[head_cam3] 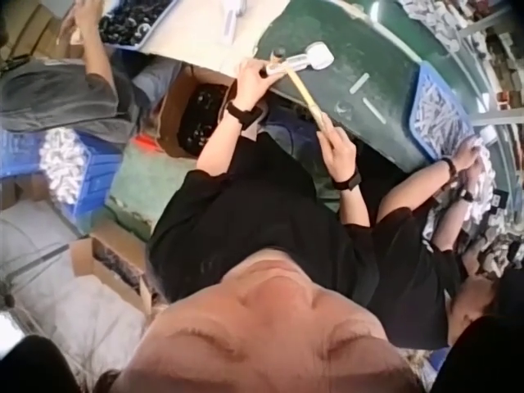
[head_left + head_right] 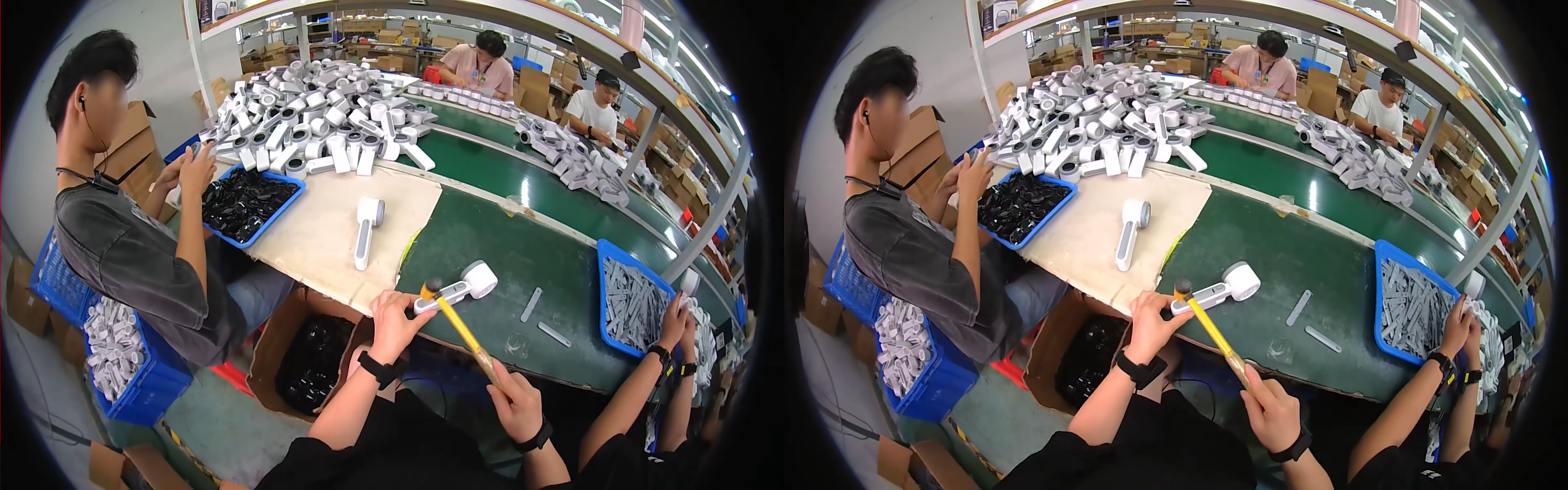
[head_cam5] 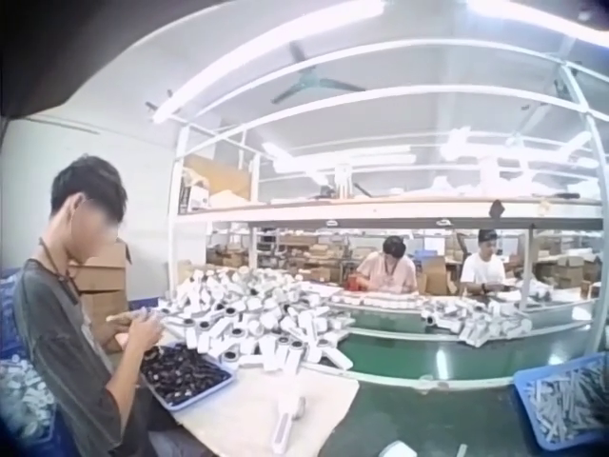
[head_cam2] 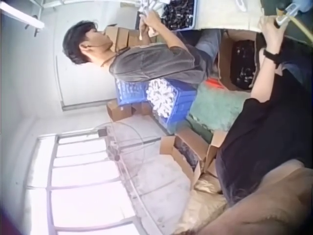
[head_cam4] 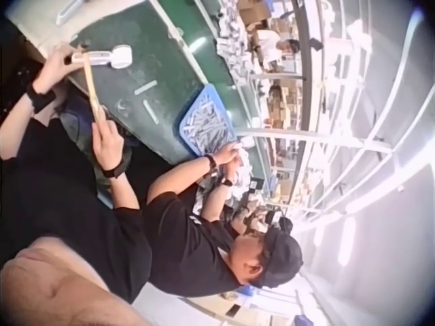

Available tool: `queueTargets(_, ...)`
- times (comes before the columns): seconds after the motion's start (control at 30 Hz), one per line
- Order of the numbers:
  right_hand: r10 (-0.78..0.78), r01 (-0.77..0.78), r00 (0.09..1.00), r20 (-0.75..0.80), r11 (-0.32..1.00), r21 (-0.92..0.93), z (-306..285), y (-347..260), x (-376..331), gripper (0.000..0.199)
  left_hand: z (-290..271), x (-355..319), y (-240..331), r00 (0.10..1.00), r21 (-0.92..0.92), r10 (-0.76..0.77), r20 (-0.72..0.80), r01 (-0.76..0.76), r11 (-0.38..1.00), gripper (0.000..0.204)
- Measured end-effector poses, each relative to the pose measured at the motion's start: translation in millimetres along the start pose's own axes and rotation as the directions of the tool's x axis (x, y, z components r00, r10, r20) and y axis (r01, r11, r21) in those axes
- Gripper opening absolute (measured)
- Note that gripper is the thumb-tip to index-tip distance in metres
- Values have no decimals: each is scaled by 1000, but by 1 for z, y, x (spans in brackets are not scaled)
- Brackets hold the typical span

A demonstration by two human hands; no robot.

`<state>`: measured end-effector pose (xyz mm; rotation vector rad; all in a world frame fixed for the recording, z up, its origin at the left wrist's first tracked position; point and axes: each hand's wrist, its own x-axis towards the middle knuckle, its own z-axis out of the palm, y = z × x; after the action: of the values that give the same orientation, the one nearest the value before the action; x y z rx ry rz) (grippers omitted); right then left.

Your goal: The person assembles handheld fans by fitting white handles onto motor housings and striking the joints with a mallet before placing them on the table.

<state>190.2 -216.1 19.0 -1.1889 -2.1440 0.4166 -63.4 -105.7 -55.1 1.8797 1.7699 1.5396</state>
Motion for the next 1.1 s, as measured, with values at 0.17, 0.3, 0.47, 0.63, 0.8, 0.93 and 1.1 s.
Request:
queueTargets(0.17,-3,3,999,-44,1000,0,-1,-2,1,48,3,-2,-7,999,41,42,-10,-41,998,30)
queueTargets(0.3,13,-13,998,-55,1000,13,-2,-3,0,47,2,-1,-1,1000,28,18,-18,-18,999,30)
queueTargets(0.47,-17,16,998,-57,1000,-16,-4,3,-1,47,1,-2,-2,999,38,27,-28,-26,999,29)
queueTargets(0.63,66,-63,994,-88,998,29,-1,10,-6,47,-1,-2,1,1000,34,3,9,-3,999,28)
queueTargets(0.8,100,-98,972,-214,995,21,-2,24,-10,49,1,-2,2,1000,16,7,11,-8,1000,29)
queueTargets(0.93,56,-66,987,-153,996,-65,-10,25,-6,50,0,-3,0,1000,33,4,7,-4,999,29)
queueTargets(1.1,115,-124,967,-225,992,-23,-4,29,-7,50,-1,-1,3,1000,28,6,15,-6,1000,28)
